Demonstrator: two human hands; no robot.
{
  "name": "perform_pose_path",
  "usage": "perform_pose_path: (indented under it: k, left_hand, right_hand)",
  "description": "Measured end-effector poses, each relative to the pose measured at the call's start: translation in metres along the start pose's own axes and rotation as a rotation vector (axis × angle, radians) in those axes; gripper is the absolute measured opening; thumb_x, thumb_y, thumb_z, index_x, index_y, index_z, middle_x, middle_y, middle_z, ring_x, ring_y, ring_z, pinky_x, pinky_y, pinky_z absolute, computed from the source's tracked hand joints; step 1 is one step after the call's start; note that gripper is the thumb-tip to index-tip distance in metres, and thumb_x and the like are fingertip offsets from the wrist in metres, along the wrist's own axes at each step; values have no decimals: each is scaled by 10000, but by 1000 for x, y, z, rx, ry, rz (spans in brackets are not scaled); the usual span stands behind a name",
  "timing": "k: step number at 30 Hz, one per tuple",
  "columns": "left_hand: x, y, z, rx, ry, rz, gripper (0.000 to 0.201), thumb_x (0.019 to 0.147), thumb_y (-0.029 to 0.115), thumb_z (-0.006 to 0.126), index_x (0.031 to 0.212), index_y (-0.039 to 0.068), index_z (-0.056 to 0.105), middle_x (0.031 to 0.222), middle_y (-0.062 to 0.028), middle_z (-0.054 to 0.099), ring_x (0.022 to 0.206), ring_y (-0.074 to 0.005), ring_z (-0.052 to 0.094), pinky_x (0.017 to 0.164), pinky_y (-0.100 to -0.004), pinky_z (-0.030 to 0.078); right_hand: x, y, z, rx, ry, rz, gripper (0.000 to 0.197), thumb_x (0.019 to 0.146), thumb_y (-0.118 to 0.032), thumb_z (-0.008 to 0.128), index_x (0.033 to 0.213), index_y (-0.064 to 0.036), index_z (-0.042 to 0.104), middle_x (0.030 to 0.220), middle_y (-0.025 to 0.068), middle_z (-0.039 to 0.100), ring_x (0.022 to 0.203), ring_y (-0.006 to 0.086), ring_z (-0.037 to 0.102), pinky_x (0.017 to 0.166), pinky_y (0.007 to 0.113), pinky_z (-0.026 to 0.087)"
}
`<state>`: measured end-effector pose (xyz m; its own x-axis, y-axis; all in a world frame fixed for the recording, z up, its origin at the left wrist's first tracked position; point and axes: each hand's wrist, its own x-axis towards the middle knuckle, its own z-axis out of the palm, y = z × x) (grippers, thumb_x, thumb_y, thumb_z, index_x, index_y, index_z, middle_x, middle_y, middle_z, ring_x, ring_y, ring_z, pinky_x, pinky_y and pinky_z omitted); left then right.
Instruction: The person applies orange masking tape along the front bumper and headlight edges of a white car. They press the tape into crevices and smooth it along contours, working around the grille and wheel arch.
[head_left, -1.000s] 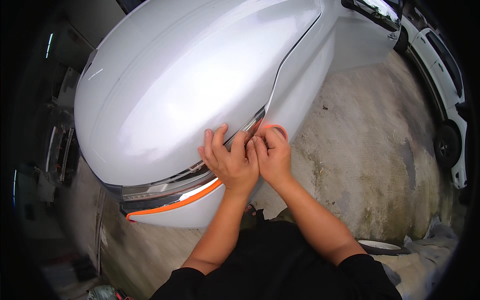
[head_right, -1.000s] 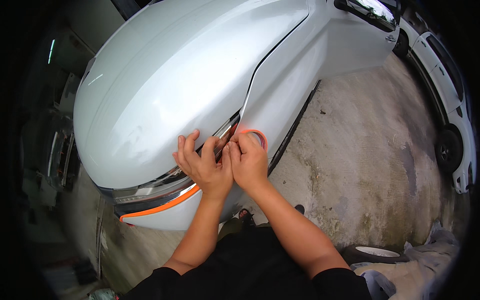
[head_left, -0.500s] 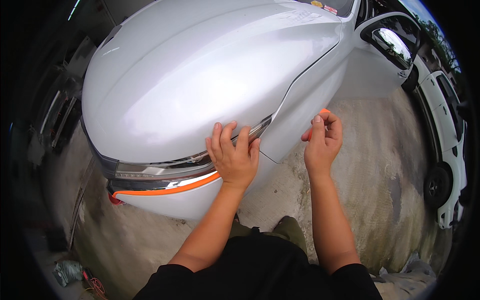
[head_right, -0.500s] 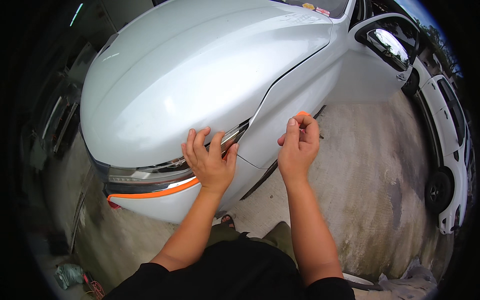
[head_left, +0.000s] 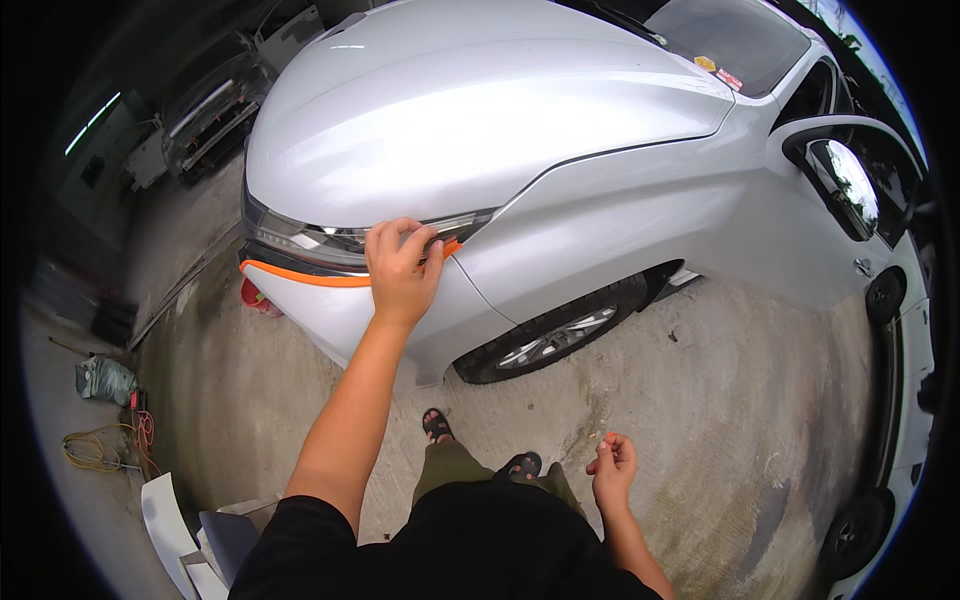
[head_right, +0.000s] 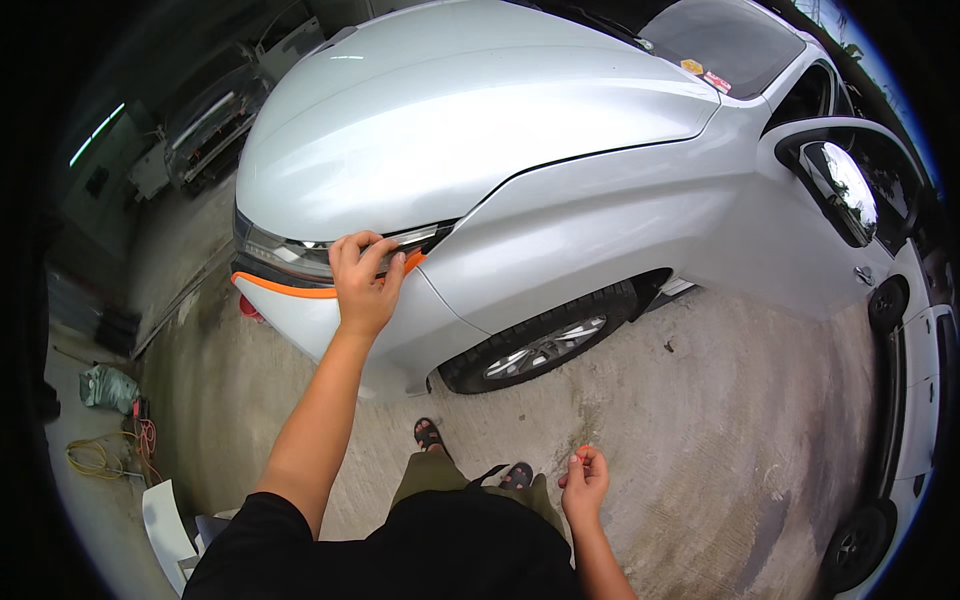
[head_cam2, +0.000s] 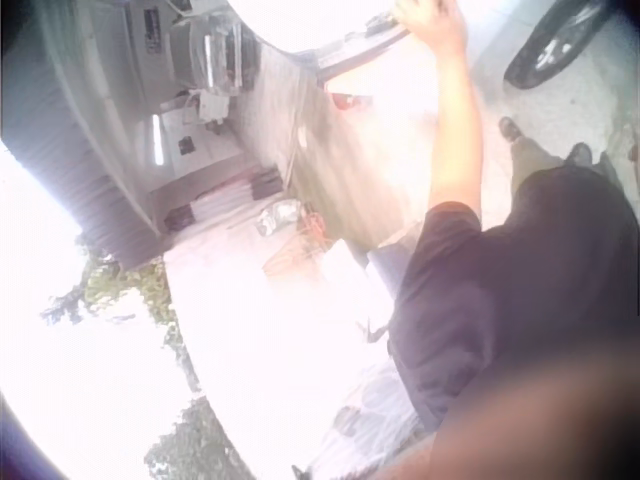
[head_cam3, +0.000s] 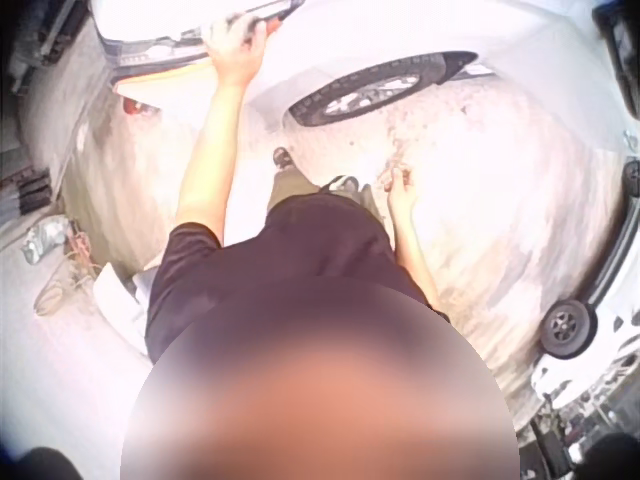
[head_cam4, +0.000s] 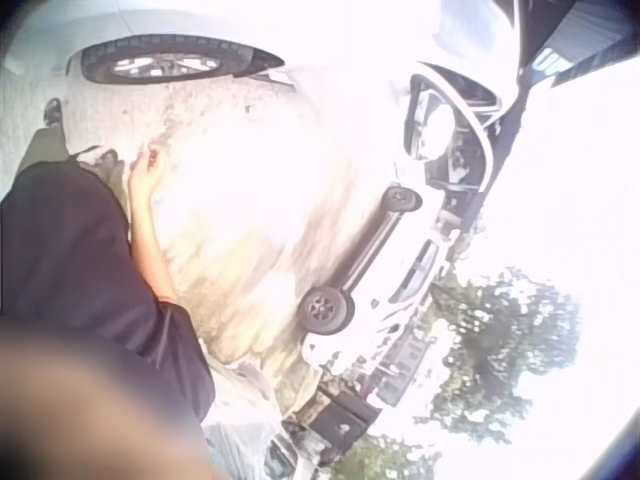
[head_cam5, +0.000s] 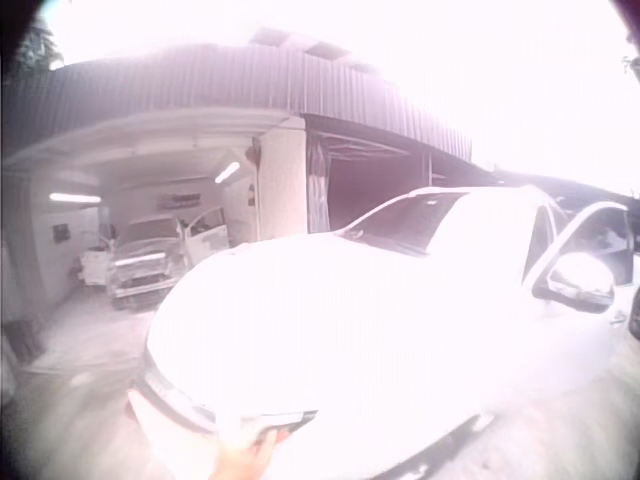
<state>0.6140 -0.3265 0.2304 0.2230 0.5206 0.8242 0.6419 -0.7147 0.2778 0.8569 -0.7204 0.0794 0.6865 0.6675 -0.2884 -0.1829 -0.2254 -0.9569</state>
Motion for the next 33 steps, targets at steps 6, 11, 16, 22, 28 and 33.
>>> perform_pose_path:
  k: [6, 11, 16, 22, 28, 33]
  left_hand:
    - [-27, 69, -28, -285, -232, -388, 222, 962, 124, 781, 1165, 38, 761, 1109, -106, 703, 1108, -305, 662, 919, -434, 547]
    - [-128, 165, -52, -758, -819, -482, 504, 1000, 346, 820, 1374, 24, 714, 1221, -122, 723, 1071, -284, 707, 871, -387, 602]
    - [-158, 165, -62, -870, -773, -695, 363, 991, 259, 836, 1267, 31, 778, 1204, -121, 729, 1018, -247, 714, 836, -358, 598]
    - [-131, 128, -81, -834, -789, -627, 181, 1005, 182, 808, 1057, 18, 753, 1082, -85, 711, 957, -216, 690, 783, -365, 560]
    - [-79, 70, -71, -1064, -944, -454, 222, 1013, 188, 796, 1004, 46, 625, 959, -72, 636, 921, -285, 641, 852, -410, 527]
    - [-38, 26, -51, -1012, -827, -268, 204, 992, 140, 792, 979, 41, 614, 953, -102, 652, 913, -334, 635, 834, -436, 524]
  right_hand:
    - [19, -31, -21, -80, -262, 3, 435, 1031, 43, 639, 1454, -17, 560, 1084, 91, 681, 766, 117, 662, 654, 280, 588]
    - [5, -73, 29, 76, -612, -9, 717, 1011, 93, 648, 1661, -27, 369, 1154, 111, 692, 832, 110, 674, 693, 273, 591]
    - [-10, -104, 71, 71, -762, -28, 744, 1012, 91, 658, 1677, -39, 351, 1184, 106, 696, 845, 108, 684, 699, 271, 593]
    - [-10, -141, 107, -206, -868, -155, 752, 1002, 110, 666, 1674, -16, 354, 1268, 120, 698, 956, 116, 707, 779, 285, 619]
    - [-16, -173, 151, -305, -730, -366, 753, 974, -32, 752, 1643, -19, 407, 1177, 189, 731, 843, 275, 744, 774, 370, 602]
    - [-24, -205, 193, -644, -556, -628, 735, 962, -59, 772, 1614, -3, 437, 1139, 200, 765, 932, 391, 761, 802, 441, 609]
